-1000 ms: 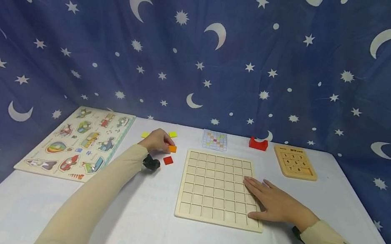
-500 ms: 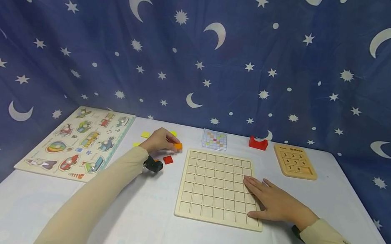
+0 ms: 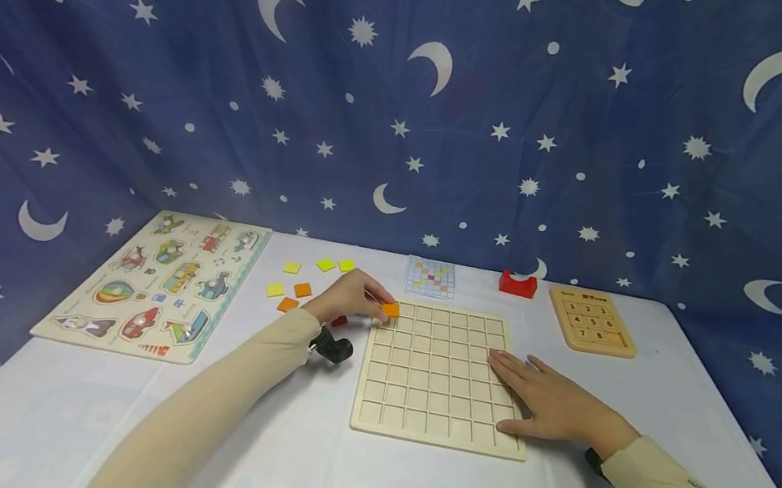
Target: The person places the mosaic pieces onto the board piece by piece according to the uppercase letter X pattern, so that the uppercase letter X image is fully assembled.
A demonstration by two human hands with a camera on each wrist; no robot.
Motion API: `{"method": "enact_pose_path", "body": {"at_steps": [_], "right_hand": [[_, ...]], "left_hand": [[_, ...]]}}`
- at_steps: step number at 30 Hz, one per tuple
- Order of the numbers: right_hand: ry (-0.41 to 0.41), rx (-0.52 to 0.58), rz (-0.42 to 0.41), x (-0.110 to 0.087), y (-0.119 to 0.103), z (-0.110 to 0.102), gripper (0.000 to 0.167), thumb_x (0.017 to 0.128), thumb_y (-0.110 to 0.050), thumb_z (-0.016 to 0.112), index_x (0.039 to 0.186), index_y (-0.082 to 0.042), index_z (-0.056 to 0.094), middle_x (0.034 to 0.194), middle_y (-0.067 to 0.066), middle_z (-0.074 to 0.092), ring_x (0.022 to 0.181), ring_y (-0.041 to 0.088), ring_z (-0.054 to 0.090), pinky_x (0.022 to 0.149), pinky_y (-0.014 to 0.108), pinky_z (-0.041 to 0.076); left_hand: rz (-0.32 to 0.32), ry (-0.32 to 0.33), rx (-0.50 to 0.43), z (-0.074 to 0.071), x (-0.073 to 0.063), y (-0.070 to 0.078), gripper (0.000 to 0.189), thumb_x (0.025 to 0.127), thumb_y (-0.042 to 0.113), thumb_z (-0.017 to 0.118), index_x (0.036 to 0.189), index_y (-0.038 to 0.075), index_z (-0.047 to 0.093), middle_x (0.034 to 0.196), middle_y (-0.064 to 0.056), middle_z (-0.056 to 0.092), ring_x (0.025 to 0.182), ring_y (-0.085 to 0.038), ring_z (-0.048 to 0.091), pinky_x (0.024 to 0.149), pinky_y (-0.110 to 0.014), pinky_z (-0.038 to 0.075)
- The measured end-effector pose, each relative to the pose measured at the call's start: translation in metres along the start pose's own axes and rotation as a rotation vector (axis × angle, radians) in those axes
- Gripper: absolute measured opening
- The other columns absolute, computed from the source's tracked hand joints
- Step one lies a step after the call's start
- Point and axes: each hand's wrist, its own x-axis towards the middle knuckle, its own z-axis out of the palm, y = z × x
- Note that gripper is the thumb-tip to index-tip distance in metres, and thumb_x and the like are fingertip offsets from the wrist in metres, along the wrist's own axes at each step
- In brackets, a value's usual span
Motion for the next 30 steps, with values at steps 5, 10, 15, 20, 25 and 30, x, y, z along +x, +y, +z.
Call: {"method": "enact_pose_path", "body": {"at_steps": [5, 10, 15, 20, 25, 30], "right_hand": [[0.031, -0.007, -0.02, 0.0, 0.0, 0.0, 0.094, 0.082, -0.069, 0.05, 0.149, -0.008, 0.025, 0.155, 0.008, 0.026, 0.14, 0.026, 0.032, 0.112, 0.052, 0.027], [0.03, -0.003, -0.026, 0.0, 0.0, 0.0, 0.093, 0.082, -0.068, 0.05, 0.149, -0.007, 0.025, 0.155, 0.009, 0.027, 0.14, 0.026, 0.032, 0.112, 0.052, 0.026], [-0.009, 0.01, -0.003, 0.001, 0.001, 0.0, 0.096, 0.081, -0.07, 0.049, 0.15, -0.009, 0.022, 0.157, 0.006, 0.023, 0.142, 0.025, 0.028, 0.115, 0.05, 0.023], [-0.01, 0.008, 0.002, 0.0, 0.001, 0.0, 0.096, 0.081, -0.071, 0.049, 0.15, -0.01, 0.022, 0.157, 0.006, 0.022, 0.142, 0.024, 0.028, 0.115, 0.05, 0.023], [-0.015, 0.014, 0.003, 0.0, 0.001, 0.0, 0.096, 0.081, -0.071, 0.049, 0.15, -0.01, 0.021, 0.157, 0.006, 0.022, 0.142, 0.024, 0.028, 0.115, 0.05, 0.023], [-0.017, 0.017, 0.007, 0.0, 0.0, -0.001, 0.096, 0.081, -0.07, 0.049, 0.15, -0.01, 0.022, 0.157, 0.006, 0.022, 0.142, 0.025, 0.028, 0.115, 0.051, 0.023]], "left_hand": [[0.015, -0.016, 0.049, 0.014, 0.006, 0.003, 0.027, 0.073, 0.007, 0.079, 0.099, 0.006, 0.074, 0.102, -0.009, 0.071, 0.079, -0.01, 0.059, 0.072, -0.021, 0.049], [0.027, -0.013, 0.091, 0.023, 0.01, 0.005, 0.026, 0.072, 0.006, 0.079, 0.097, 0.005, 0.075, 0.096, -0.009, 0.073, 0.076, -0.009, 0.06, 0.07, -0.019, 0.048], [-0.002, -0.013, 0.132, 0.026, 0.011, 0.007, 0.027, 0.07, 0.006, 0.08, 0.096, 0.007, 0.075, 0.098, -0.007, 0.072, 0.079, -0.01, 0.058, 0.071, -0.019, 0.047], [-0.017, -0.017, 0.155, 0.026, 0.011, 0.011, 0.027, 0.07, 0.005, 0.08, 0.096, 0.008, 0.075, 0.098, -0.006, 0.072, 0.081, -0.011, 0.057, 0.073, -0.021, 0.047], [-0.028, -0.02, 0.134, 0.025, 0.013, 0.009, 0.026, 0.07, 0.003, 0.079, 0.096, 0.008, 0.075, 0.096, -0.006, 0.072, 0.081, -0.01, 0.06, 0.074, -0.021, 0.049], [-0.011, -0.013, 0.118, 0.025, 0.013, 0.008, 0.024, 0.07, 0.002, 0.079, 0.094, 0.006, 0.075, 0.091, -0.007, 0.073, 0.077, -0.01, 0.06, 0.072, -0.02, 0.048]]}}
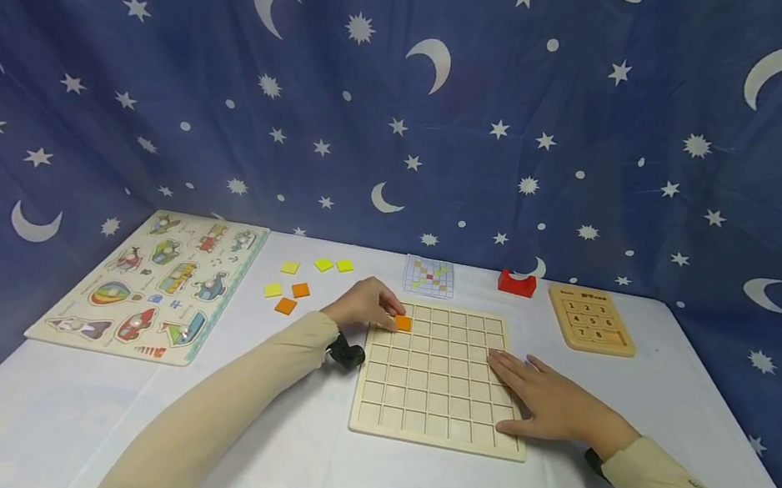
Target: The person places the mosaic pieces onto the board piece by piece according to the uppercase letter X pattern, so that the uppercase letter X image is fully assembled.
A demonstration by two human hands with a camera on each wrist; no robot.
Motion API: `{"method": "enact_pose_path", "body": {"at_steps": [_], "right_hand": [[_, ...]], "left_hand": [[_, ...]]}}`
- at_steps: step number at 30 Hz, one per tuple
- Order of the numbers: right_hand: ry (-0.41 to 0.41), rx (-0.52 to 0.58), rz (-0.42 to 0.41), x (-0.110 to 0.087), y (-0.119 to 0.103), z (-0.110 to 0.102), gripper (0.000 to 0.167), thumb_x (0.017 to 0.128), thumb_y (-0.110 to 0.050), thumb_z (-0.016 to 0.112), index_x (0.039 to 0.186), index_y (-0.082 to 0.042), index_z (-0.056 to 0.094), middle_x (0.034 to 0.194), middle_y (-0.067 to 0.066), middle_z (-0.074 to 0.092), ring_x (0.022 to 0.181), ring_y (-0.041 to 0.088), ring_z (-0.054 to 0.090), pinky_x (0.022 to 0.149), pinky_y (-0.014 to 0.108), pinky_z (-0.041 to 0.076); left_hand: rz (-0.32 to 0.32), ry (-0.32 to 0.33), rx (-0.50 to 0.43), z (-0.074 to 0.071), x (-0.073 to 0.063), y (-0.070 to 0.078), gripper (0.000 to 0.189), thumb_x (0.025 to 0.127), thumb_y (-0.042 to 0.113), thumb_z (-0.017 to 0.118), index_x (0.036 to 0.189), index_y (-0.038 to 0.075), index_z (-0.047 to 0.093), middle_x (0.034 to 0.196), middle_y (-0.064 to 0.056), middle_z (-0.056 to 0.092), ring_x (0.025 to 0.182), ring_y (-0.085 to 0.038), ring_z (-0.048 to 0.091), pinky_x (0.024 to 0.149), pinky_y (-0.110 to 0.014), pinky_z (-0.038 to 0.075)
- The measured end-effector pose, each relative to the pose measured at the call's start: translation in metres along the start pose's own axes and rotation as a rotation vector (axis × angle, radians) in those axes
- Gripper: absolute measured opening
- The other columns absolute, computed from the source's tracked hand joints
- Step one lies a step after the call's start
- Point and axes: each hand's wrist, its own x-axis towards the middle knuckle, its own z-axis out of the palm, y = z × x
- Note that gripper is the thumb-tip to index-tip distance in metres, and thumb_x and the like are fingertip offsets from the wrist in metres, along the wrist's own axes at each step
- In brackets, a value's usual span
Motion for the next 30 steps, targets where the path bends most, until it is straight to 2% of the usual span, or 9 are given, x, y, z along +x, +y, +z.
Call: {"method": "enact_pose_path", "body": {"at_steps": [6, 11, 17, 21, 25, 30], "right_hand": [[0.004, 0.0, -0.002, 0.0, -0.001, -0.001, 0.096, 0.081, -0.07, 0.049, 0.15, -0.01, 0.022, 0.157, 0.006, 0.022, 0.142, 0.025, 0.028, 0.115, 0.051, 0.023], [0.007, -0.007, -0.003, -0.001, -0.001, -0.001, 0.096, 0.081, -0.07, 0.05, 0.15, -0.009, 0.022, 0.157, 0.006, 0.022, 0.142, 0.024, 0.028, 0.115, 0.05, 0.023], [0.003, -0.008, -0.003, -0.001, -0.001, -0.001, 0.096, 0.081, -0.07, 0.049, 0.15, -0.01, 0.022, 0.157, 0.006, 0.022, 0.142, 0.024, 0.028, 0.115, 0.05, 0.023], [0.006, -0.01, -0.006, 0.0, 0.0, 0.0, 0.095, 0.081, -0.07, 0.049, 0.15, -0.009, 0.022, 0.157, 0.006, 0.022, 0.142, 0.024, 0.028, 0.115, 0.05, 0.023], [0.009, -0.012, -0.009, 0.0, 0.0, 0.0, 0.095, 0.081, -0.07, 0.049, 0.15, -0.01, 0.022, 0.157, 0.006, 0.022, 0.142, 0.024, 0.028, 0.115, 0.05, 0.023], [0.011, -0.004, -0.009, 0.0, 0.001, 0.001, 0.096, 0.081, -0.07, 0.049, 0.15, -0.01, 0.022, 0.157, 0.006, 0.022, 0.142, 0.024, 0.028, 0.115, 0.05, 0.023]], "left_hand": [[0.002, 0.003, 0.023, 0.001, 0.0, 0.002, 0.023, 0.07, 0.002, 0.079, 0.092, 0.007, 0.076, 0.088, -0.006, 0.072, 0.073, -0.008, 0.056, 0.067, -0.017, 0.044], [-0.003, -0.003, 0.017, 0.001, 0.0, 0.002, 0.024, 0.071, 0.003, 0.079, 0.094, 0.007, 0.075, 0.091, -0.006, 0.072, 0.075, -0.008, 0.058, 0.07, -0.018, 0.046], [0.038, -0.024, -0.045, -0.006, -0.003, -0.005, 0.028, 0.073, 0.004, 0.078, 0.101, 0.003, 0.073, 0.099, -0.01, 0.072, 0.078, -0.009, 0.062, 0.075, -0.022, 0.051], [0.049, -0.025, -0.066, -0.019, -0.007, -0.01, 0.032, 0.074, 0.006, 0.077, 0.106, 0.003, 0.071, 0.104, -0.012, 0.071, 0.083, -0.014, 0.062, 0.078, -0.026, 0.052], [0.043, -0.013, -0.076, -0.038, -0.016, -0.013, 0.036, 0.077, 0.006, 0.076, 0.112, 0.002, 0.068, 0.112, -0.015, 0.068, 0.095, -0.021, 0.063, 0.084, -0.029, 0.052], [0.067, 0.036, -0.075, -0.065, -0.03, -0.015, 0.04, 0.078, 0.002, 0.073, 0.116, -0.002, 0.064, 0.117, -0.022, 0.064, 0.104, -0.033, 0.061, 0.089, -0.035, 0.051]]}}
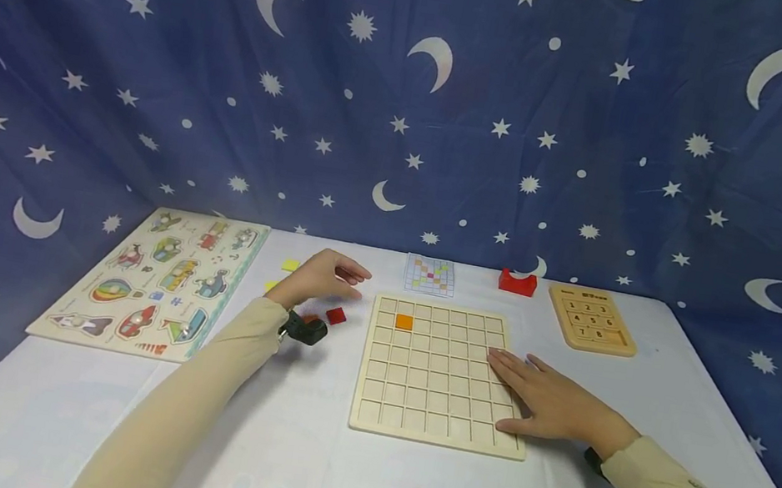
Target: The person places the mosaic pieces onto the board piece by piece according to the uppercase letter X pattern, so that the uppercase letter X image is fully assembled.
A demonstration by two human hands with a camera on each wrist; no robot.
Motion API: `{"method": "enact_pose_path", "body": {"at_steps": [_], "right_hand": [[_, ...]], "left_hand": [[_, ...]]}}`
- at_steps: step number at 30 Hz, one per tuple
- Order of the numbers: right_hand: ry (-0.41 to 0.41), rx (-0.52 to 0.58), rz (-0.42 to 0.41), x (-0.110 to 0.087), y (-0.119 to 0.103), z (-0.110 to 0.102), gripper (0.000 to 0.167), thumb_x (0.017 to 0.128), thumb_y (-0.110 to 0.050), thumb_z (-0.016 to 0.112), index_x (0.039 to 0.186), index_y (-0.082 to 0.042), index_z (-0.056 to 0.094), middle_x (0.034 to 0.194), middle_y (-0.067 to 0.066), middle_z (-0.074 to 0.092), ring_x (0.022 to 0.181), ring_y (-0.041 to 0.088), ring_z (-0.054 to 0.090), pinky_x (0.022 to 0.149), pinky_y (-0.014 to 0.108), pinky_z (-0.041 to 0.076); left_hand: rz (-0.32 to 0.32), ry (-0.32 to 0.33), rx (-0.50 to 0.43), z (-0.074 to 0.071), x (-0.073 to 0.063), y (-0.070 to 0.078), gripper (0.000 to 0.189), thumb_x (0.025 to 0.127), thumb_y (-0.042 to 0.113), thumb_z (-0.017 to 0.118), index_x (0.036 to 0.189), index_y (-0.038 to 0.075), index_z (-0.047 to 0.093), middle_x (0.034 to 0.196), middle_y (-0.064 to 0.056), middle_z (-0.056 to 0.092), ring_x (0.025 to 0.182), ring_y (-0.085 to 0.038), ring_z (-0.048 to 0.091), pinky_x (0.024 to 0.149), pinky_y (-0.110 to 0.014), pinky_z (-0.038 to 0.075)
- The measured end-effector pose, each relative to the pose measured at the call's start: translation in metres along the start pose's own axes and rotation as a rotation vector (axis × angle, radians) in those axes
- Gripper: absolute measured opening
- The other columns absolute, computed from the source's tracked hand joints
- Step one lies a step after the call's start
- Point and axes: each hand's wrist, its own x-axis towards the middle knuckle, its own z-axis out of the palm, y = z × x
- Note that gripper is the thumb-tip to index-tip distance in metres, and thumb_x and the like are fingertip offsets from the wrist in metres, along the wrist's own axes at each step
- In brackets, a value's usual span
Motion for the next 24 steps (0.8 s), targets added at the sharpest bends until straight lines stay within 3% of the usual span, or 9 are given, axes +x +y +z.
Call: {"method": "enact_pose_path", "body": {"at_steps": [4, 9, 13, 18, 24], "right_hand": [[-0.004, -0.001, 0.003, 0.0, 0.0, 0.0, 0.096, 0.081, -0.07, 0.049, 0.15, -0.01, 0.022, 0.157, 0.006, 0.022, 0.142, 0.024, 0.028, 0.115, 0.05, 0.023], [-0.003, 0.005, 0.001, 0.001, -0.001, 0.0, 0.096, 0.081, -0.07, 0.049, 0.15, -0.01, 0.022, 0.157, 0.007, 0.022, 0.142, 0.025, 0.028, 0.115, 0.051, 0.023], [0.012, 0.006, -0.009, 0.0, -0.001, 0.0, 0.095, 0.082, -0.068, 0.05, 0.149, -0.008, 0.023, 0.156, 0.008, 0.024, 0.141, 0.026, 0.029, 0.114, 0.052, 0.024], [0.011, 0.004, -0.014, 0.0, -0.001, 0.001, 0.094, 0.083, -0.068, 0.049, 0.149, -0.007, 0.023, 0.156, 0.009, 0.024, 0.141, 0.027, 0.029, 0.114, 0.052, 0.024], [0.022, 0.005, -0.025, 0.0, 0.0, 0.001, 0.094, 0.083, -0.069, 0.048, 0.149, -0.007, 0.024, 0.156, 0.01, 0.024, 0.141, 0.028, 0.029, 0.113, 0.052, 0.024]], "left_hand": [[0.0, 0.023, 0.02, -0.017, -0.012, -0.006, 0.041, 0.079, 0.005, 0.073, 0.118, -0.003, 0.063, 0.119, -0.023, 0.063, 0.107, -0.035, 0.06, 0.09, -0.036, 0.051], [-0.075, 0.05, -0.018, -0.032, -0.028, -0.024, 0.042, 0.08, 0.006, 0.072, 0.12, -0.002, 0.062, 0.12, -0.023, 0.062, 0.103, -0.029, 0.059, 0.079, -0.03, 0.052], [-0.09, 0.049, -0.043, -0.039, -0.038, -0.038, 0.04, 0.082, 0.002, 0.068, 0.122, -0.004, 0.06, 0.12, -0.025, 0.06, 0.102, -0.026, 0.058, 0.074, -0.023, 0.052], [-0.107, 0.01, -0.033, -0.038, -0.05, -0.049, 0.041, 0.08, 0.004, 0.071, 0.12, -0.003, 0.062, 0.119, -0.022, 0.062, 0.101, -0.027, 0.061, 0.077, -0.024, 0.053], [-0.057, -0.011, -0.005, -0.027, -0.055, -0.055, 0.041, 0.072, 0.0, 0.077, 0.112, -0.007, 0.065, 0.113, -0.024, 0.065, 0.09, -0.02, 0.063, 0.073, -0.014, 0.05]]}}
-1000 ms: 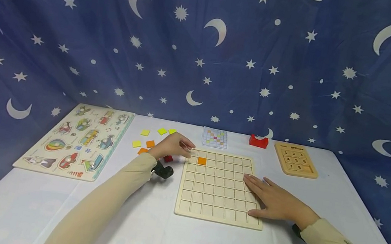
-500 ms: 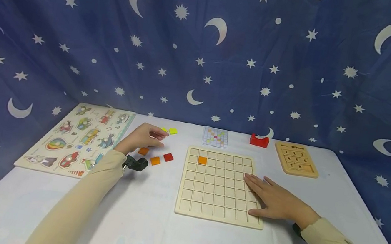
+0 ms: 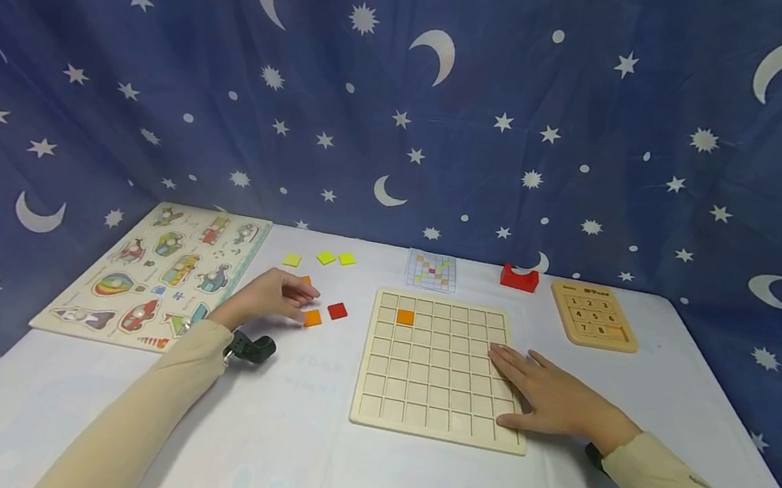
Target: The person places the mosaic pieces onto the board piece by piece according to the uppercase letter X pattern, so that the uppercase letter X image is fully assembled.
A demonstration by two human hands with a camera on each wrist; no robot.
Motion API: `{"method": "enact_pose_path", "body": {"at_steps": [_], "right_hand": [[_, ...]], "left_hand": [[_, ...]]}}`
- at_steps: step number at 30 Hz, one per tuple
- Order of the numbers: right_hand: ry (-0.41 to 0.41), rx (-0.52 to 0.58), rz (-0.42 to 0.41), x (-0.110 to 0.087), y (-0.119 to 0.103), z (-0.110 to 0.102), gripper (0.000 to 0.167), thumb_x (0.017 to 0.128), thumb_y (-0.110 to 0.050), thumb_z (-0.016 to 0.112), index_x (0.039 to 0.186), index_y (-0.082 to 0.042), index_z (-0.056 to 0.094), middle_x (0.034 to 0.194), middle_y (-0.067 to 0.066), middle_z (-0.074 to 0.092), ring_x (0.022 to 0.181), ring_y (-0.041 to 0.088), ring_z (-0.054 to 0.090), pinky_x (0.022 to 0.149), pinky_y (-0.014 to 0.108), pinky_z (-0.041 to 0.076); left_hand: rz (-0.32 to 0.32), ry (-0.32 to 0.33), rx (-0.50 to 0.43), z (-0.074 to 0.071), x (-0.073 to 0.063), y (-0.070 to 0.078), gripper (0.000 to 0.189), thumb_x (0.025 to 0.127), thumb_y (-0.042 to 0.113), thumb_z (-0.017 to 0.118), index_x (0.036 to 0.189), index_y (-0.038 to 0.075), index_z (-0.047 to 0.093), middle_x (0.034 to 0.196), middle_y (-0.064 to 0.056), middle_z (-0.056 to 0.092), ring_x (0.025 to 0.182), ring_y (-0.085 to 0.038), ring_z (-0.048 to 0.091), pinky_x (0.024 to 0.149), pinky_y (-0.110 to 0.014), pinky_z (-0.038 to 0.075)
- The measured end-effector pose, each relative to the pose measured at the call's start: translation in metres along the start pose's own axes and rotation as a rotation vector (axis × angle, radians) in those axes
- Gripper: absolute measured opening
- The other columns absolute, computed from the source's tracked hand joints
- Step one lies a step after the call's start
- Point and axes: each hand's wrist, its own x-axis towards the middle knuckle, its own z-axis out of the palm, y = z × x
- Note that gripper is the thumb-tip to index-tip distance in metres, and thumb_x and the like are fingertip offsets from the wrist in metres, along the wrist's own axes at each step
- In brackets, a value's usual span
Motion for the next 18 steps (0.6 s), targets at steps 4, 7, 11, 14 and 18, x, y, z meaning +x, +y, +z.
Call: {"method": "enact_pose_path", "body": {"at_steps": [4, 7, 11, 14, 18], "right_hand": [[0.009, 0.002, -0.004, 0.001, 0.001, 0.0, 0.094, 0.083, -0.068, 0.049, 0.149, -0.006, 0.025, 0.156, 0.01, 0.025, 0.141, 0.028, 0.03, 0.113, 0.053, 0.025], [0.0, 0.006, 0.0, 0.001, 0.0, -0.001, 0.094, 0.083, -0.068, 0.049, 0.149, -0.007, 0.024, 0.156, 0.01, 0.024, 0.141, 0.028, 0.029, 0.113, 0.053, 0.024], [-0.006, -0.009, -0.001, 0.002, 0.0, -0.003, 0.093, 0.084, -0.068, 0.048, 0.149, -0.007, 0.024, 0.156, 0.009, 0.024, 0.142, 0.027, 0.028, 0.114, 0.051, 0.023], [0.015, -0.041, -0.002, 0.004, 0.0, -0.005, 0.087, 0.087, -0.065, 0.047, 0.148, -0.007, 0.026, 0.156, 0.008, 0.026, 0.141, 0.027, 0.029, 0.114, 0.05, 0.024], [0.069, -0.108, -0.005, 0.008, -0.001, -0.006, 0.069, 0.095, -0.049, 0.045, 0.147, -0.005, 0.031, 0.154, 0.01, 0.03, 0.141, 0.029, 0.029, 0.114, 0.051, 0.024]], "left_hand": [[0.028, -0.035, 0.025, 0.006, 0.0, 0.001, 0.039, 0.071, -0.003, 0.076, 0.109, -0.008, 0.066, 0.11, -0.024, 0.066, 0.091, -0.022, 0.064, 0.077, -0.019, 0.053], [0.038, -0.048, 0.059, 0.008, 0.001, 0.001, 0.038, 0.072, -0.006, 0.075, 0.108, -0.007, 0.066, 0.109, -0.023, 0.067, 0.095, -0.026, 0.064, 0.083, -0.028, 0.054], [0.032, -0.041, 0.081, 0.011, 0.002, 0.002, 0.037, 0.071, -0.009, 0.073, 0.107, -0.006, 0.067, 0.108, -0.022, 0.067, 0.095, -0.026, 0.064, 0.085, -0.034, 0.054], [0.024, -0.04, 0.076, 0.012, 0.002, 0.001, 0.037, 0.071, -0.01, 0.072, 0.107, -0.006, 0.067, 0.109, -0.022, 0.067, 0.095, -0.025, 0.064, 0.084, -0.033, 0.054], [0.016, -0.04, 0.076, 0.014, 0.001, 0.0, 0.037, 0.071, -0.01, 0.072, 0.107, -0.005, 0.068, 0.109, -0.02, 0.067, 0.095, -0.024, 0.064, 0.084, -0.03, 0.054]]}}
